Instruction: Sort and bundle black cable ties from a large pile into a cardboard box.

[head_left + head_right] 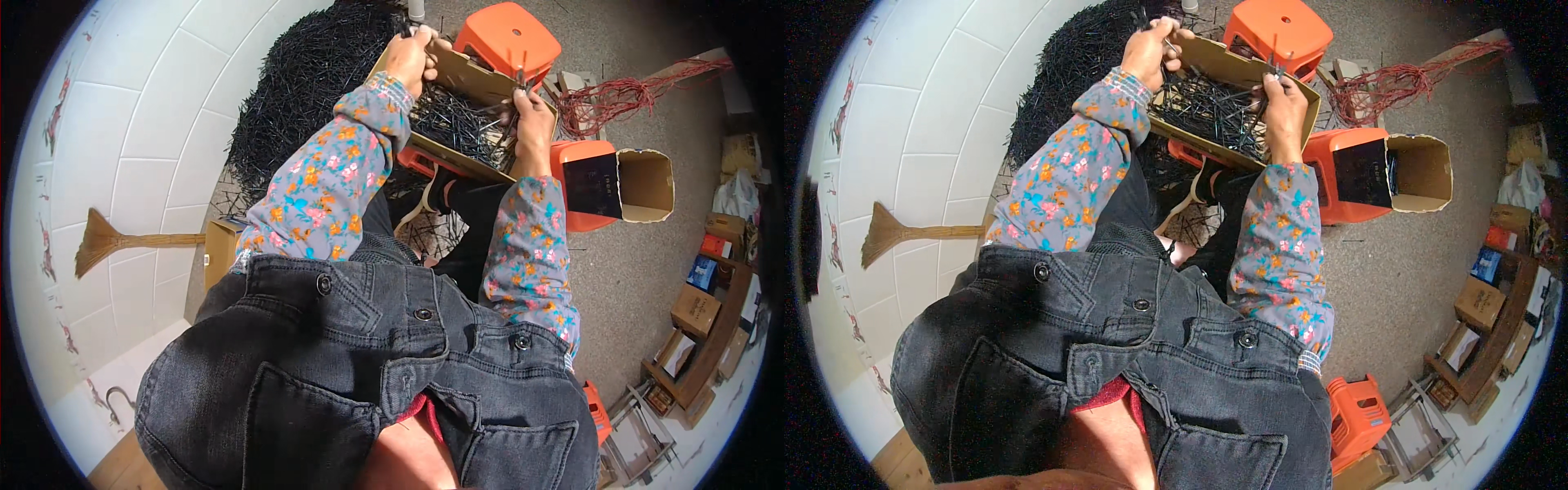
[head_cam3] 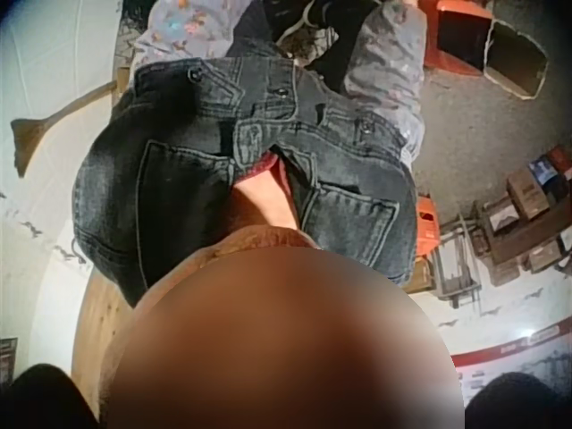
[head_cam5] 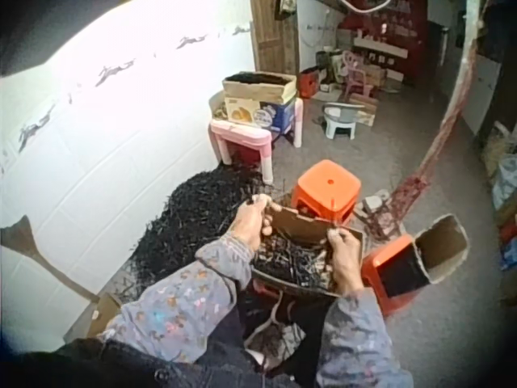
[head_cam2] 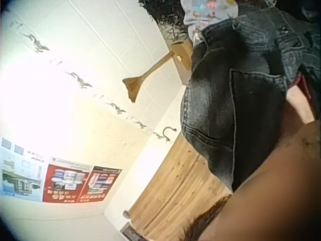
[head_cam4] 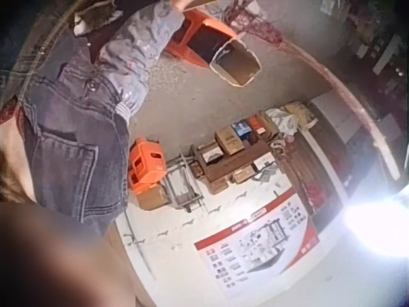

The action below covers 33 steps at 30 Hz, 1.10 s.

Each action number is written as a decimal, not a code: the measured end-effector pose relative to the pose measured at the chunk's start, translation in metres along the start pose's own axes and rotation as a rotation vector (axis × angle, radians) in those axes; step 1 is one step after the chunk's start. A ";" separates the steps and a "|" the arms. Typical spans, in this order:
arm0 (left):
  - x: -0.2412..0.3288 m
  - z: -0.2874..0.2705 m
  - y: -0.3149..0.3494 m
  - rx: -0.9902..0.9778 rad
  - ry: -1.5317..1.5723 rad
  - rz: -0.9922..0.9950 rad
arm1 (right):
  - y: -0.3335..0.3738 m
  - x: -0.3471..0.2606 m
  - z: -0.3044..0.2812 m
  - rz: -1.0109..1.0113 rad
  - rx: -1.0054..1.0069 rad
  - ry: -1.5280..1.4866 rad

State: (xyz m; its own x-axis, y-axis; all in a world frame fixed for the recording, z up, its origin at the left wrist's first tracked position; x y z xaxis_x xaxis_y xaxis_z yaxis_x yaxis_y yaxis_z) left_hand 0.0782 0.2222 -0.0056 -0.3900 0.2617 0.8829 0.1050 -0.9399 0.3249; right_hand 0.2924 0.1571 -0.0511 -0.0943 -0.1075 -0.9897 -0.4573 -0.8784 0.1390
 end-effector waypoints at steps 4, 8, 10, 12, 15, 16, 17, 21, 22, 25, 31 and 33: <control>-0.023 -0.017 0.019 0.044 -0.006 -0.078 | -0.007 0.011 -0.004 0.139 0.044 -0.297; -0.054 -0.017 0.041 0.021 0.003 -0.140 | -0.009 0.011 -0.010 0.121 0.109 -0.385; -0.060 -0.011 0.056 0.002 -0.037 -0.180 | -0.007 0.010 -0.012 0.111 0.130 -0.397; -0.067 -0.006 0.068 -0.035 -0.122 -0.252 | -0.003 0.002 -0.011 0.069 0.145 -0.335; -0.074 0.002 0.076 -0.118 -0.174 -0.219 | -0.004 0.005 -0.010 0.086 0.141 -0.341; -0.077 0.006 0.078 -0.160 -0.201 -0.202 | -0.006 0.010 -0.009 0.124 0.129 -0.379; -0.081 0.010 0.077 -0.159 -0.199 -0.202 | -0.007 0.014 -0.008 0.163 0.118 -0.417; -0.068 0.036 0.083 -0.240 -0.149 -0.014 | -0.007 0.019 -0.003 0.199 0.106 -0.405; -0.066 0.038 0.085 -0.222 -0.095 -0.037 | -0.007 0.020 -0.004 0.199 0.106 -0.403; -0.055 0.042 0.086 -0.186 0.013 -0.081 | -0.010 0.027 -0.004 0.242 0.076 -0.424; -0.049 0.001 0.047 0.002 0.112 -0.199 | -0.010 0.022 -0.008 0.278 0.027 -0.514; -0.056 -0.008 0.043 -0.002 0.188 -0.212 | -0.010 0.016 -0.003 0.258 -0.063 -0.667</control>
State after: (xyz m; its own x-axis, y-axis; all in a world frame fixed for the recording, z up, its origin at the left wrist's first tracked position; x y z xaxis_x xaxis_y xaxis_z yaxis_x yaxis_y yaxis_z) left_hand 0.0967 0.1656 -0.0436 -0.5661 0.4076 0.7165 0.0013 -0.8687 0.4953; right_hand 0.2977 0.1625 -0.0687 -0.7218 -0.0254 -0.6916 -0.2975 -0.8909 0.3432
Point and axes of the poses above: each hand's wrist, its own y-axis away from the middle knuckle, its own z-axis out of the palm, x = y × z, the point moved 7 cm from there along -y, towards the middle knuckle, and after that the axes turned 11 degrees about x, right-handed, at the moved point
